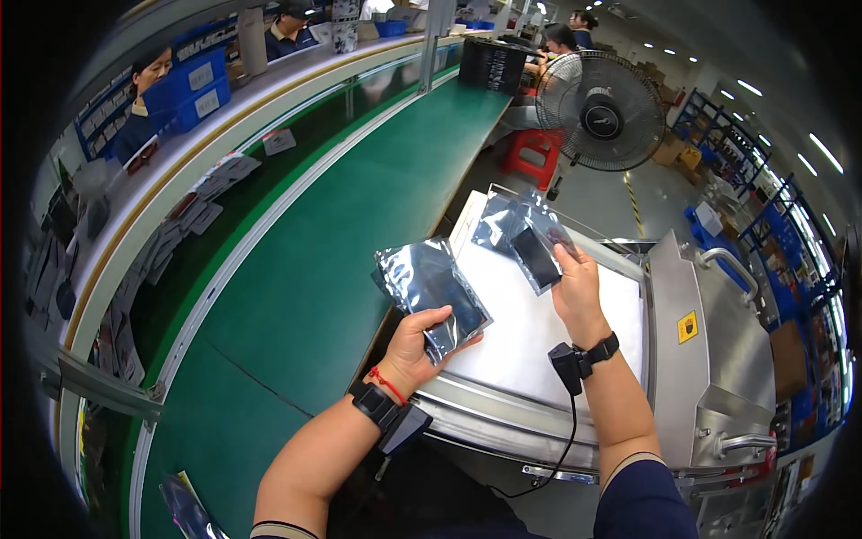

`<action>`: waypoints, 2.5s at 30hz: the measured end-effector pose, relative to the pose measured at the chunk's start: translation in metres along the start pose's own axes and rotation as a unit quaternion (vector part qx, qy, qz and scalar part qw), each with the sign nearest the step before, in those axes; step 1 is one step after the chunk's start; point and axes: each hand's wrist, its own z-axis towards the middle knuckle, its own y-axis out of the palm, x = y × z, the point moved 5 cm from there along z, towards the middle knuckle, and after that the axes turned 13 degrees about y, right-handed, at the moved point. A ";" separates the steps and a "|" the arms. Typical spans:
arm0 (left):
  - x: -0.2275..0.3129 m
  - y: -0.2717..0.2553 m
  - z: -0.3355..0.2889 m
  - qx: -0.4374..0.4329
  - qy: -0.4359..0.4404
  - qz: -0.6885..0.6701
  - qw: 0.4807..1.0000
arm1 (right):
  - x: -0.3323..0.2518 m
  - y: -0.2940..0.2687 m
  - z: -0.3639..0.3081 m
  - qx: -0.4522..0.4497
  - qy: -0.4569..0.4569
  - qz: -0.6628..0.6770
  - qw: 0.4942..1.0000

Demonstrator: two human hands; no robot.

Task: Packing electronic components into anti-static bags and sealing them with a industrial vacuum sealer.

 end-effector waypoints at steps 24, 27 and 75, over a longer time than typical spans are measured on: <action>0.004 -0.001 0.002 0.012 0.003 0.018 1.000 | 0.034 -0.021 0.074 0.151 -0.043 -0.789 0.594; 0.003 0.001 0.002 0.011 0.001 0.020 1.000 | 0.039 -0.014 0.071 0.137 0.005 -0.806 0.576; -0.001 -0.003 0.006 -0.106 -0.016 -0.028 0.994 | 0.030 0.086 -0.094 -0.004 -0.084 -0.376 0.923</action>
